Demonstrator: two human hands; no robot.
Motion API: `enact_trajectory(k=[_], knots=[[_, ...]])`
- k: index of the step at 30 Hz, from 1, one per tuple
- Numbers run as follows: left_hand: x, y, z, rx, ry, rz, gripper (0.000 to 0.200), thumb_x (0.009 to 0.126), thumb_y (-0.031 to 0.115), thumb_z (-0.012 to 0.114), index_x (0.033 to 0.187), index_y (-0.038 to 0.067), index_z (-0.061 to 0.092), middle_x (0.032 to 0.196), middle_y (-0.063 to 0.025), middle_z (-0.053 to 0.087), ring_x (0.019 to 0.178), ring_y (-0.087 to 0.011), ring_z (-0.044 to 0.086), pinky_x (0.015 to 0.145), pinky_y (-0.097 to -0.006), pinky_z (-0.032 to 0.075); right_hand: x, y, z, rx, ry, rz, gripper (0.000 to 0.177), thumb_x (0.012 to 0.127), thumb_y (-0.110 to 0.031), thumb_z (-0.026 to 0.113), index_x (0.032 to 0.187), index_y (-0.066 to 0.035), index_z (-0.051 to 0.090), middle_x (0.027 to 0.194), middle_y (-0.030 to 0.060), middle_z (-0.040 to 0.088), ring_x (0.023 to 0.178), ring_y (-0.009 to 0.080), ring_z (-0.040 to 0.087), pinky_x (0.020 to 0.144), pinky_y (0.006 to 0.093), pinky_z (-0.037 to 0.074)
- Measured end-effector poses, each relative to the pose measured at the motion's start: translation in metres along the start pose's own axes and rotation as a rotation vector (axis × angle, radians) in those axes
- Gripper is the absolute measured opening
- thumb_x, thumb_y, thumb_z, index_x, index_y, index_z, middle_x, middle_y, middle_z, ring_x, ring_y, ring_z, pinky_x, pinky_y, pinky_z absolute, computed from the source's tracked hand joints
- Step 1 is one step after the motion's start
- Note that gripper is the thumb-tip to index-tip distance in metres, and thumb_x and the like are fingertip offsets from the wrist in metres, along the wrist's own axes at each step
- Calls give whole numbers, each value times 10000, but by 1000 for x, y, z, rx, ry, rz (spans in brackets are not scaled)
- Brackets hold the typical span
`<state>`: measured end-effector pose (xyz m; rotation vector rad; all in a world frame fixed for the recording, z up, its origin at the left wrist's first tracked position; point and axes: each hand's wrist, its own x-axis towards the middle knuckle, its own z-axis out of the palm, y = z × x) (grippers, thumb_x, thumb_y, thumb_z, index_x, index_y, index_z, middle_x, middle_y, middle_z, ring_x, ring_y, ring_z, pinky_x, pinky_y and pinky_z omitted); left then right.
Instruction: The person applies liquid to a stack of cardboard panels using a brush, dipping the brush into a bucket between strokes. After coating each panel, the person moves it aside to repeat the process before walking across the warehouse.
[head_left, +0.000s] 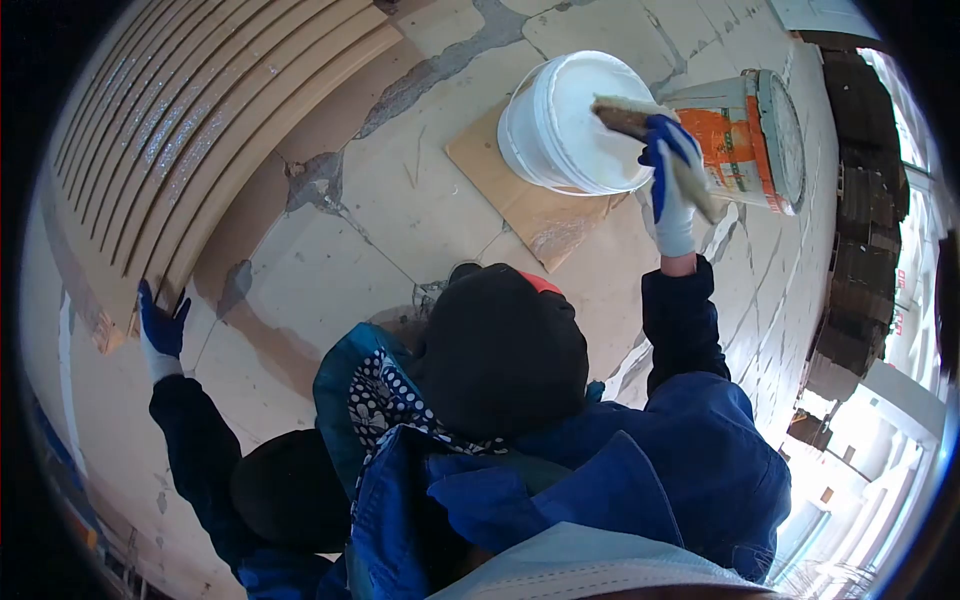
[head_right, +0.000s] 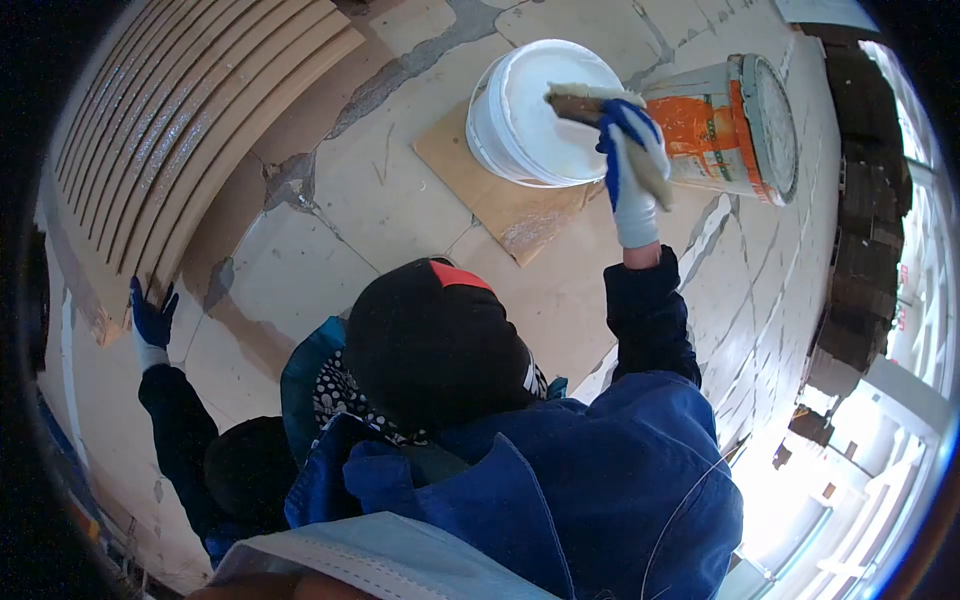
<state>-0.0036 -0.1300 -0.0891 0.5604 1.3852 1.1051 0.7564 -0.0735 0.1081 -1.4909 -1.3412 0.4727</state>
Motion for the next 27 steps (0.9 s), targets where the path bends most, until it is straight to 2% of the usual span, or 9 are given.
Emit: enact_trajectory(k=[2,3,5,9,17,20,23,25,27], knots=[[8,1,-5,98,46,36,525,985,163,452,1459,170,227,1460,-81,268,1276,-312,406,954,-463,480,-1,9,-3,-394,-90,-347,232,917,-99,585,1123,2,619,943,67,665,683,90,607,629,201,481],[13,1,-6,147,67,53,537,984,179,455,1463,193,213,1465,-73,260,1290,-307,383,958,-469,476,0,13,-4,-396,-93,-349,232,917,-99,585,1123,2,619,943,67,665,683,90,607,629,201,481],[24,-2,-15,247,106,85,561,984,209,459,1473,238,185,1475,-57,246,1318,-297,337,966,-481,469,1,8,2,72,-15,201,243,916,-111,588,1123,12,616,986,87,677,627,94,600,559,210,485],[47,-14,-48,24,231,-81,569,916,475,549,1347,125,422,1293,-70,493,1153,-247,515,893,-418,511,13,24,10,156,-24,232,252,909,-119,600,1115,26,617,1022,107,676,594,98,596,521,216,490],[26,4,-13,137,331,-71,591,882,541,565,1272,103,492,1180,-73,568,1045,-228,579,828,-395,534,18,27,5,124,12,305,273,912,-190,595,1116,-12,632,876,56,662,506,86,520,458,210,416],[23,8,-8,140,301,-78,589,883,542,563,1268,103,492,1170,-74,571,1036,-230,581,824,-397,535,28,54,-22,481,181,493,264,909,-193,599,1106,-24,646,755,65,653,507,123,526,442,228,432],[23,9,-5,120,306,-79,591,884,545,559,1268,102,490,1161,-72,571,1035,-231,578,822,-398,535,34,79,-51,966,183,722,228,912,-233,600,1113,-143,659,688,34,605,452,125,428,446,218,379],[21,10,-3,114,334,-82,594,883,548,557,1269,101,489,1156,-71,571,1034,-231,577,821,-397,535,34,97,-65,1284,-280,817,201,921,-260,584,1113,-246,644,743,14,601,464,117,377,470,228,356],[17,14,1,123,325,-75,599,884,552,553,1272,101,487,1156,-70,566,1035,-231,573,821,-397,535,35,97,-70,1273,-287,776,192,926,-263,574,1101,-229,645,800,20,617,497,123,425,490,248,381]])
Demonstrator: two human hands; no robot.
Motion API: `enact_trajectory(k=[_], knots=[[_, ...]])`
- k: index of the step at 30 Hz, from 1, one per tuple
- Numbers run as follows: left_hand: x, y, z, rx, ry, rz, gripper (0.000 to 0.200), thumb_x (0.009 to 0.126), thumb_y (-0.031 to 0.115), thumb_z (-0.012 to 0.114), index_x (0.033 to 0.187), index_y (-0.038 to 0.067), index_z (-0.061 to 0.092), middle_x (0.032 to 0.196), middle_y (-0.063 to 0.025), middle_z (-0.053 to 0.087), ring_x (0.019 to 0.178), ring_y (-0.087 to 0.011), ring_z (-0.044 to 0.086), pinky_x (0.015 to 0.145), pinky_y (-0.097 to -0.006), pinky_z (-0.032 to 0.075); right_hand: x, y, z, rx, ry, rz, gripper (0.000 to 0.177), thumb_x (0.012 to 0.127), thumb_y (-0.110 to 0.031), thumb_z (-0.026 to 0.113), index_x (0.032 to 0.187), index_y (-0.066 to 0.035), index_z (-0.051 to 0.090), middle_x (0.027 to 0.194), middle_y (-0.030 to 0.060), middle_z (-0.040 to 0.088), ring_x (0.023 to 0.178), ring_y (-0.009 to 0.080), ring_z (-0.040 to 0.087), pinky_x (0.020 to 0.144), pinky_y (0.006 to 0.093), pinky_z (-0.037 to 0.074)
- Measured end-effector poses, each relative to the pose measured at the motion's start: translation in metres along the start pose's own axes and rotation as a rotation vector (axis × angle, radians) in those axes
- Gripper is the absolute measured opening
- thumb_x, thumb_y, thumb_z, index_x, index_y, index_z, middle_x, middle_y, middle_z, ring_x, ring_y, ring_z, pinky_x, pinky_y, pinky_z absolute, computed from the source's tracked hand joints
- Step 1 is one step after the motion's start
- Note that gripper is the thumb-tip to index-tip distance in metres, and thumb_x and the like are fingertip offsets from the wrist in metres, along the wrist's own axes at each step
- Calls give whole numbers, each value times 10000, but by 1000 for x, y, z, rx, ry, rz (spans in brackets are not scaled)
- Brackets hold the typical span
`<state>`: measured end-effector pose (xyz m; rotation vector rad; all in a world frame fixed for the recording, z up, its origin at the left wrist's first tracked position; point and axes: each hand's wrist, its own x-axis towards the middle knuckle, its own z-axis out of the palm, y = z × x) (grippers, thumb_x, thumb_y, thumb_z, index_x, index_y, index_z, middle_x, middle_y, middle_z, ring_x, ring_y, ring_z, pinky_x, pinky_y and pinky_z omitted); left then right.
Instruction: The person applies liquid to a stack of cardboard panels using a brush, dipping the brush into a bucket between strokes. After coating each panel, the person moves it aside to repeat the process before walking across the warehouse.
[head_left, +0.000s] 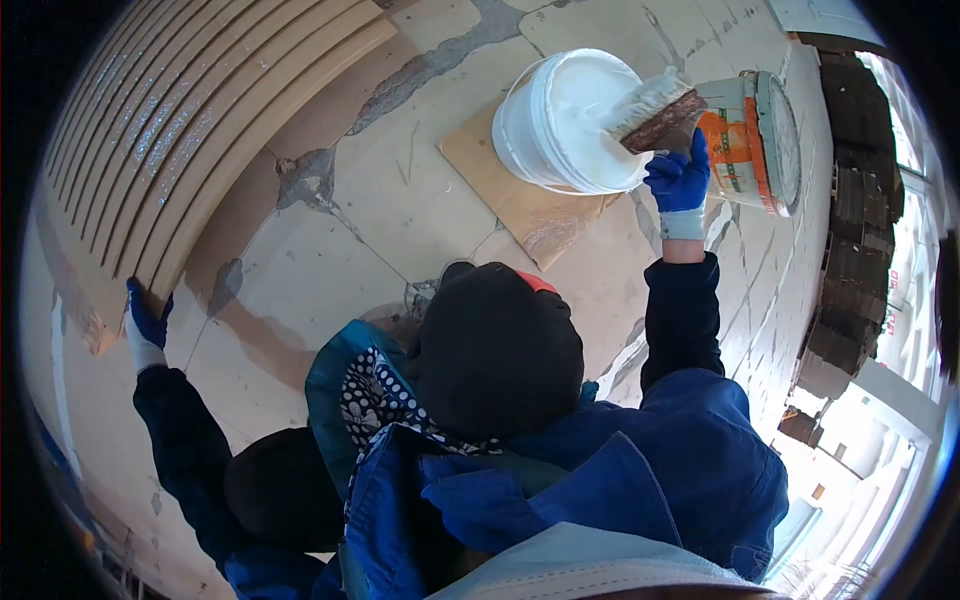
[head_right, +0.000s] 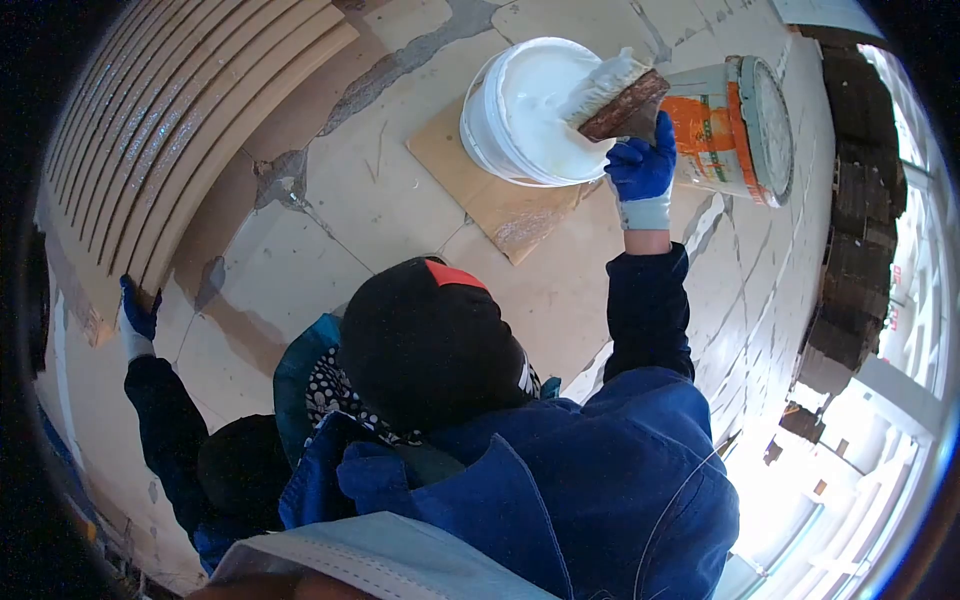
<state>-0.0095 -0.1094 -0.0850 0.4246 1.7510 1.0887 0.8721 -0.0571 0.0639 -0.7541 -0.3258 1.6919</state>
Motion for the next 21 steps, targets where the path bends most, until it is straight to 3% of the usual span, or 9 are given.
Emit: enact_trajectory(k=[2,4,6,8,10,12,15,20,21], knots=[[7,-5,-8,-7,-39,-8,600,884,554,552,1272,101,487,1158,-69,562,1036,-231,571,822,-396,535,-6,5,25,-24,-19,-29,186,931,-265,564,1090,-212,645,858,26,633,529,129,472,509,269,407],[17,-9,-15,-15,-82,-17,602,884,556,550,1272,100,487,1160,-67,558,1037,-230,569,822,-394,535,-12,30,77,-224,385,-516,218,934,-271,559,1087,-135,635,964,59,644,637,152,564,558,268,447],[23,-12,-20,-6,-42,-30,605,875,558,565,1251,87,510,1169,-56,567,1036,-213,568,844,-365,522,-21,35,98,-318,179,-525,244,948,-215,533,1114,-55,614,1070,95,626,749,169,618,617,252,483],[22,-13,-19,-19,-47,-28,620,877,568,553,1275,96,492,1201,-57,551,1057,-220,563,850,-385,520,-29,54,126,-1253,334,-635,256,947,-150,532,1164,-28,592,1122,95,605,820,159,620,675,267,514],[18,-11,-16,-35,-47,-23,636,878,578,541,1298,106,474,1232,-59,536,1077,-227,558,856,-406,518,-22,67,110,-1270,207,-770,271,873,-77,632,1138,-23,620,1178,99,583,898,191,609,789,316,527],[1,-1,-3,38,-34,17,664,881,605,509,1340,128,445,1275,-61,521,1122,-242,545,891,-420,498,-17,67,96,-2364,73,-1153,297,806,-69,675,1102,-79,649,1237,89,567,938,253,585,826,340,509],[-52,46,54,-230,46,-114,698,886,627,473,1380,139,408,1310,-65,507,1164,-250,528,929,-426,474,-20,65,88,-2397,-27,-925,335,740,-89,699,1071,-136,670,1272,69,556,973,294,555,849,364,487],[-15,31,37,-325,0,-87,684,911,602,449,1392,118,395,1340,-82,492,1197,-229,506,982,-370,434,-24,51,73,-2278,-40,-807,290,776,-101,633,1064,-113,664,1307,114,538,1051,344,522,902,430,427],[9,7,23,-317,-22,47,664,916,579,463,1385,112,405,1335,-83,495,1194,-221,505,985,-364,434,-25,49,73,-2432,-80,-977,277,792,-113,617,1063,-104,670,1317,133,533,1094,349,515,906,431,407]])
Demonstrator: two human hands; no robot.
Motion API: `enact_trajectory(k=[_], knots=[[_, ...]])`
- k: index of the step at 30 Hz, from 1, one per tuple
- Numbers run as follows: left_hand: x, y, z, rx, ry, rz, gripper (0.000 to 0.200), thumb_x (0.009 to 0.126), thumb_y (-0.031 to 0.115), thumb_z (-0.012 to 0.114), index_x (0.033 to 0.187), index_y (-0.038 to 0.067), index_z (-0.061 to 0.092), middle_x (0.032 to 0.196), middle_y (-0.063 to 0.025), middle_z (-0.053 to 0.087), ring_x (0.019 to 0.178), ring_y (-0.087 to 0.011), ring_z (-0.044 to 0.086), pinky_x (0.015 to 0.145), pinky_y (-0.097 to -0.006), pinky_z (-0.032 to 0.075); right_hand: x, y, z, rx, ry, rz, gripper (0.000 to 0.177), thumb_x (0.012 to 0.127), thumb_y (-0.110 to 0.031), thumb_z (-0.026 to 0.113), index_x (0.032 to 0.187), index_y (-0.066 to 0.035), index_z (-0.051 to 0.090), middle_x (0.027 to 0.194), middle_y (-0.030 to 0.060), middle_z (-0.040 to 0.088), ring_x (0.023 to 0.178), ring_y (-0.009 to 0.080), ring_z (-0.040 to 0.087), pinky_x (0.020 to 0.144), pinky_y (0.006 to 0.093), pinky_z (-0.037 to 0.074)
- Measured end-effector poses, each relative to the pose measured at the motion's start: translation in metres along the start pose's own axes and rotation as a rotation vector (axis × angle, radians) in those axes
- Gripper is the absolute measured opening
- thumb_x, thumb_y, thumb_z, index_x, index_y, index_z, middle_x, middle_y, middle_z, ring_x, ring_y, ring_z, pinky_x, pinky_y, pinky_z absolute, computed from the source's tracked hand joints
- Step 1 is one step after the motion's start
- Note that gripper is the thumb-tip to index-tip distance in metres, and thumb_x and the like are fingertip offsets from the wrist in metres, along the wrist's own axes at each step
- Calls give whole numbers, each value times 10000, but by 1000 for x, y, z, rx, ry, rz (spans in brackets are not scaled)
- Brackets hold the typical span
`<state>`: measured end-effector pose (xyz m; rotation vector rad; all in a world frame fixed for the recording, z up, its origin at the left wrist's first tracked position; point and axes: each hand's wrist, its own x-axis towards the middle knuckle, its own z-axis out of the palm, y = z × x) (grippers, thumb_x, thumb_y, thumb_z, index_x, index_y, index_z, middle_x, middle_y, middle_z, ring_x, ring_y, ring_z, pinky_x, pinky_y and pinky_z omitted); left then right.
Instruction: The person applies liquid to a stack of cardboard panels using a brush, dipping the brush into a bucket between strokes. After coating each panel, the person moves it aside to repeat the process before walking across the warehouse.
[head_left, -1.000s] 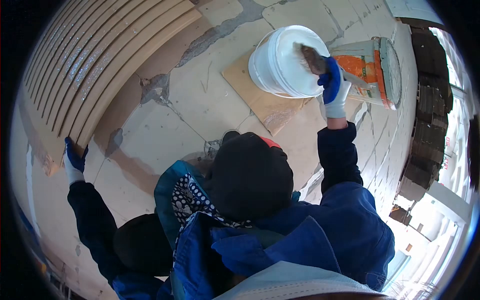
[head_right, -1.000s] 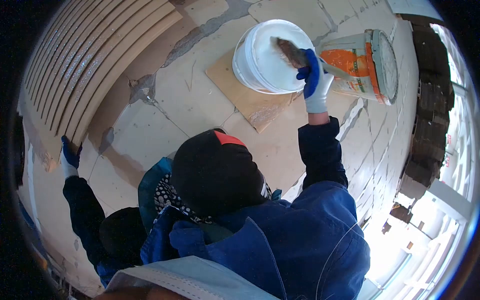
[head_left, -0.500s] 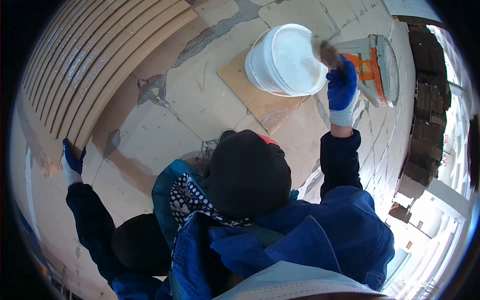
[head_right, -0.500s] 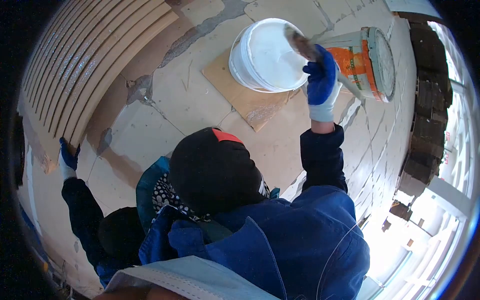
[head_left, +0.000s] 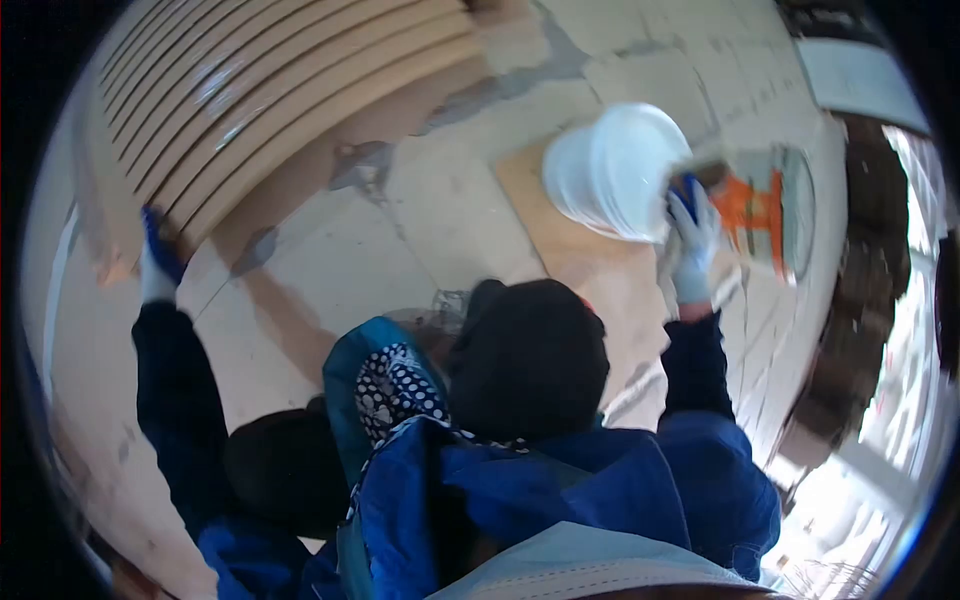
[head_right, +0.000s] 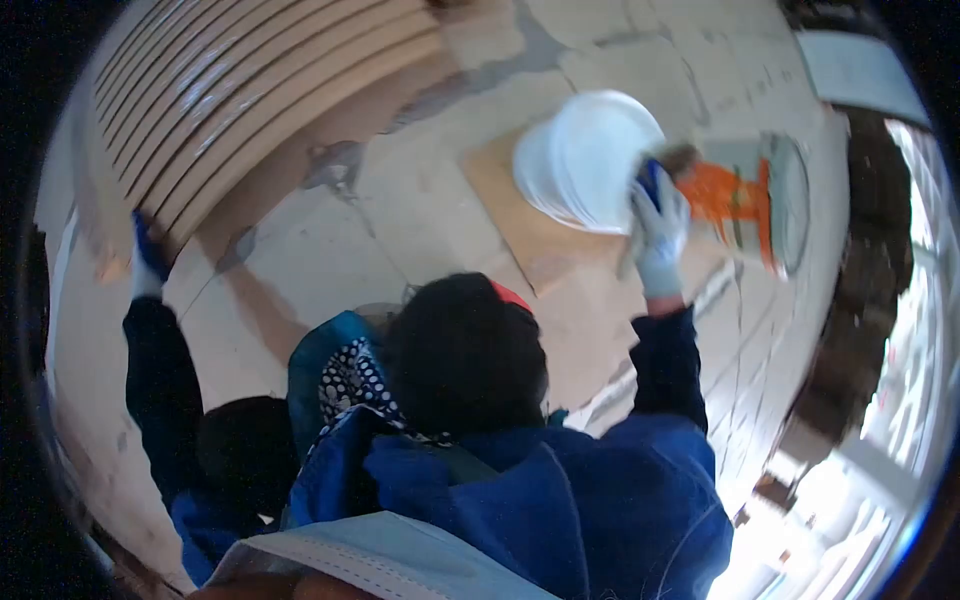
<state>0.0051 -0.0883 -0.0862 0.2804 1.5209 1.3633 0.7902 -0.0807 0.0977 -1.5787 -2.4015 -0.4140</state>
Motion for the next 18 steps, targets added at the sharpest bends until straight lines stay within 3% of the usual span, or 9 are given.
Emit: enact_trajectory(k=[1,2,6,8,9,11,13,14,18], knots=[[16,-11,-25,16,-35,129,643,922,556,476,1378,107,414,1329,-85,499,1192,-214,505,987,-357,434,3,-1,2,196,26,145,287,783,-109,626,1065,-106,680,1311,148,542,1092,342,523,882,421,414],[-5,6,-10,-14,-22,71,638,922,539,492,1372,94,419,1322,-82,506,1178,-208,513,987,-359,434,12,-1,-5,-69,176,-89,299,749,-66,665,1047,-89,686,1291,170,556,1052,331,549,854,412,432],[-30,24,27,-14,34,27,639,911,522,530,1351,69,430,1268,-83,541,1115,-194,560,935,-346,480,66,-64,-11,67,346,-95,204,808,22,677,1011,6,664,1184,227,591,1087,320,566,852,411,504],[1,3,7,114,74,49,688,912,562,495,1322,11,471,1244,-100,558,1081,-191,554,946,-310,443,93,-107,0,461,561,-113,224,817,18,665,1040,-2,651,1187,234,586,1109,330,561,867,421,499],[4,1,5,113,36,41,702,915,575,477,1312,-4,485,1215,-94,574,1080,-172,541,939,-284,433,112,-131,-7,340,536,-258,296,807,24,672,1097,5,619,1151,225,604,1105,330,568,886,421,490],[0,4,12,197,85,-5,703,900,603,476,1273,9,516,1120,-105,617,985,-208,609,844,-337,503,144,-176,-14,292,313,-388,332,801,13,682,1123,14,601,1119,217,617,1074,344,579,891,409,484],[-18,11,30,195,88,-32,693,884,635,466,1210,29,548,1022,-124,643,820,-258,665,659,-396,553,161,-232,31,973,274,-206,256,750,-49,749,991,-25,666,1084,176,635,977,321,622,833,377,514],[-21,13,32,222,70,-51,685,868,659,463,1155,45,565,954,-136,650,694,-289,673,518,-426,544,182,-260,40,924,311,-301,224,758,-69,744,970,-36,677,1056,151,649,959,302,626,824,361,509],[-28,17,39,222,63,-132,671,883,640,455,1171,42,552,971,-142,650,731,-283,677,565,-424,561,243,-326,90,1008,232,-391,123,799,-145,717,883,-57,704,970,99,679,859,231,644,762,323,496]])
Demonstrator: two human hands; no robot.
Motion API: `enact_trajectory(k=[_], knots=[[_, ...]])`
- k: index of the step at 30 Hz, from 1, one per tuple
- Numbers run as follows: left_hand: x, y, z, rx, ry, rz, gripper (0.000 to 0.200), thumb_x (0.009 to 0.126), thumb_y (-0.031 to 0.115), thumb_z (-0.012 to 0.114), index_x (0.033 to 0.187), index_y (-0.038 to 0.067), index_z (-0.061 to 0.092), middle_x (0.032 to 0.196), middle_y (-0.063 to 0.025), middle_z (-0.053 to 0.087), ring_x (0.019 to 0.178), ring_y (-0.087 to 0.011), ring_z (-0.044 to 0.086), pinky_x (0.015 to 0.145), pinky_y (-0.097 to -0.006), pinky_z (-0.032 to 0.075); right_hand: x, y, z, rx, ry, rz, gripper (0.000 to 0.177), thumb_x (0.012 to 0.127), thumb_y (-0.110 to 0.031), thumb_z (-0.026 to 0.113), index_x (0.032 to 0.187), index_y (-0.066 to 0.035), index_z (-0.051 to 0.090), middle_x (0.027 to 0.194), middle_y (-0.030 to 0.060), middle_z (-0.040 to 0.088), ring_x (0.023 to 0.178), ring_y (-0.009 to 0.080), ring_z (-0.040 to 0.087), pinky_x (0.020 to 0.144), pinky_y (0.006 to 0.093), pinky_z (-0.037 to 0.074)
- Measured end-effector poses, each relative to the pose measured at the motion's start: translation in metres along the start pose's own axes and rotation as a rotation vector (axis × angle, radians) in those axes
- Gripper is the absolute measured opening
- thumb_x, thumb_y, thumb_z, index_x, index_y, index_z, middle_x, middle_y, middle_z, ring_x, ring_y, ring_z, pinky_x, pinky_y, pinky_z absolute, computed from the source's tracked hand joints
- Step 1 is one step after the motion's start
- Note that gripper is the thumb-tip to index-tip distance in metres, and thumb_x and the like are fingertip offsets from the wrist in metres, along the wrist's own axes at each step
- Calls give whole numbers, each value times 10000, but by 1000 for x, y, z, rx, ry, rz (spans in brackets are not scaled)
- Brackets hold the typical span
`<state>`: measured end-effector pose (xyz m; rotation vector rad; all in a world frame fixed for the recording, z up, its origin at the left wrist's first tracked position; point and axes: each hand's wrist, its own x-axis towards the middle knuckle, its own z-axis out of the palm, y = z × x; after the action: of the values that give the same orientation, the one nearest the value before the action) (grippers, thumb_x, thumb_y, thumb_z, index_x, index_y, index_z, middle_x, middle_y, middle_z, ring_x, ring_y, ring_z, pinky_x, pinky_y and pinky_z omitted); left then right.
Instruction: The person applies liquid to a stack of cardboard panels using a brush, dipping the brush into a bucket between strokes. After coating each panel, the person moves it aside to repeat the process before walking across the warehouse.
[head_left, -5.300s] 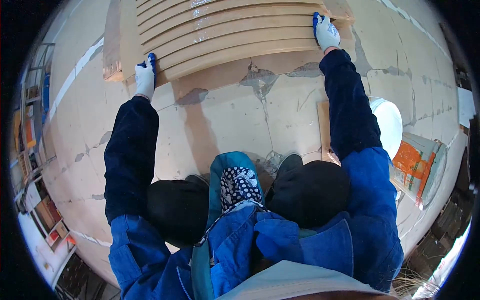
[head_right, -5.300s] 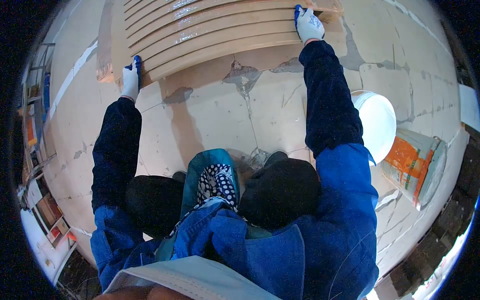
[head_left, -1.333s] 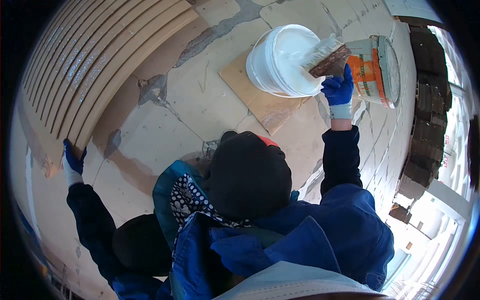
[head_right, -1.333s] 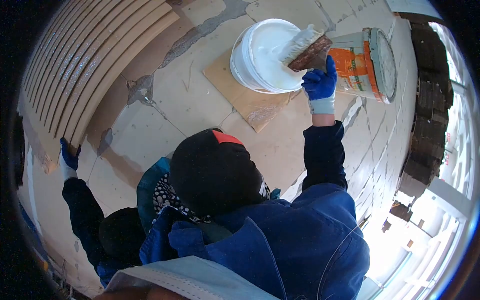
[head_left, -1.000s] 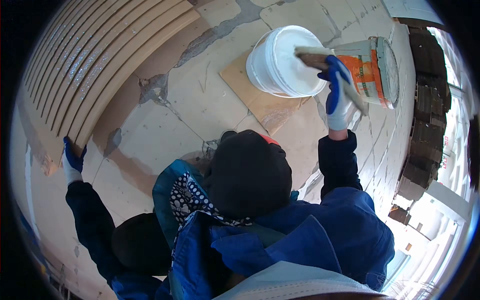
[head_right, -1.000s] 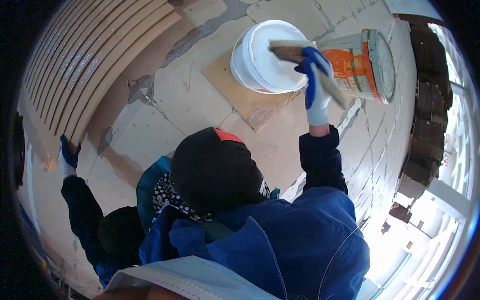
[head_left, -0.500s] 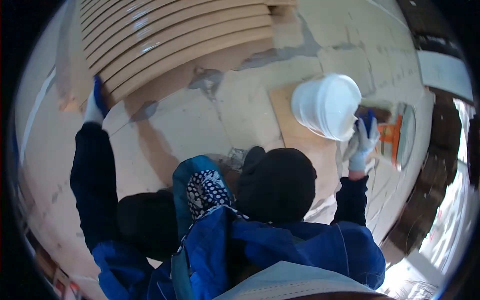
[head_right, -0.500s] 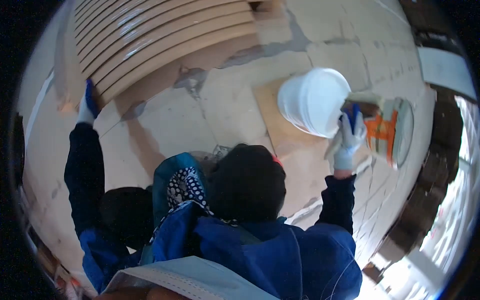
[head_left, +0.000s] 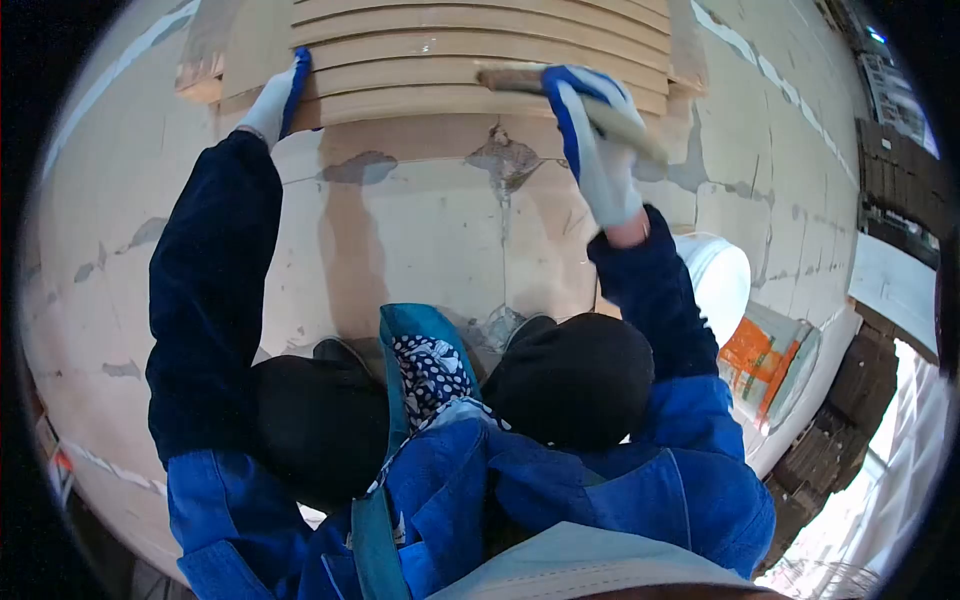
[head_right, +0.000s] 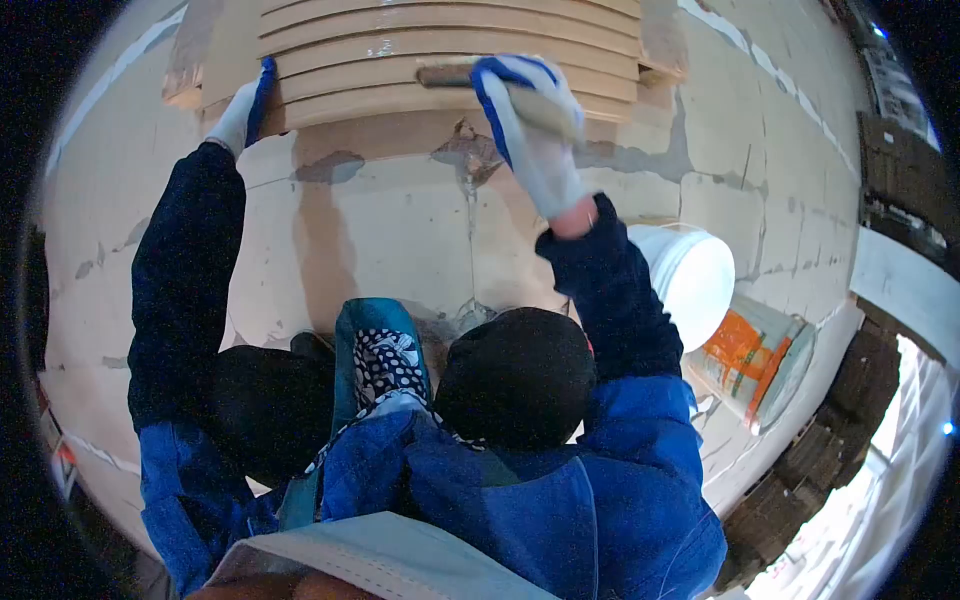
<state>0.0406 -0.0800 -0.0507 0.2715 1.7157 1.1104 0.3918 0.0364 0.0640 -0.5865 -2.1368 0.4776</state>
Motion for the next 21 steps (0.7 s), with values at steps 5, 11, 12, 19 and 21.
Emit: enact_trajectory(k=[5,11,12,19,21], knots=[[8,-11,-3,-105,-109,41,732,831,718,461,1130,57,566,902,-111,638,708,-257,647,529,-427,518,37,11,52,146,-243,558,178,810,-263,708,798,-86,699,804,76,679,688,231,640,618,318,476],[8,-9,-2,-166,-120,-13,684,869,645,489,1169,33,556,990,-99,638,826,-230,647,708,-395,538,10,18,73,-89,-137,24,286,812,-319,690,759,-38,681,605,99,634,575,250,627,574,338,476],[7,-8,-3,-164,-115,-39,677,878,628,492,1185,28,551,1025,-97,641,852,-227,645,745,-386,536,9,14,67,-14,-180,136,287,811,-318,691,757,-37,680,602,104,631,579,264,628,572,344,479],[16,-13,-6,-202,-185,-64,664,892,596,498,1236,30,532,1107,-93,642,938,-219,632,830,-386,515,79,38,98,-186,-133,105,167,831,-220,689,802,-58,657,654,86,616,541,230,578,494,356,420],[41,-30,-14,-289,-271,20,651,896,592,492,1231,34,534,1106,-94,640,940,-221,636,833,-389,514,66,38,104,-164,-34,5,213,869,-270,639,851,-59,653,629,94,593,513,283,541,470,395,394]])
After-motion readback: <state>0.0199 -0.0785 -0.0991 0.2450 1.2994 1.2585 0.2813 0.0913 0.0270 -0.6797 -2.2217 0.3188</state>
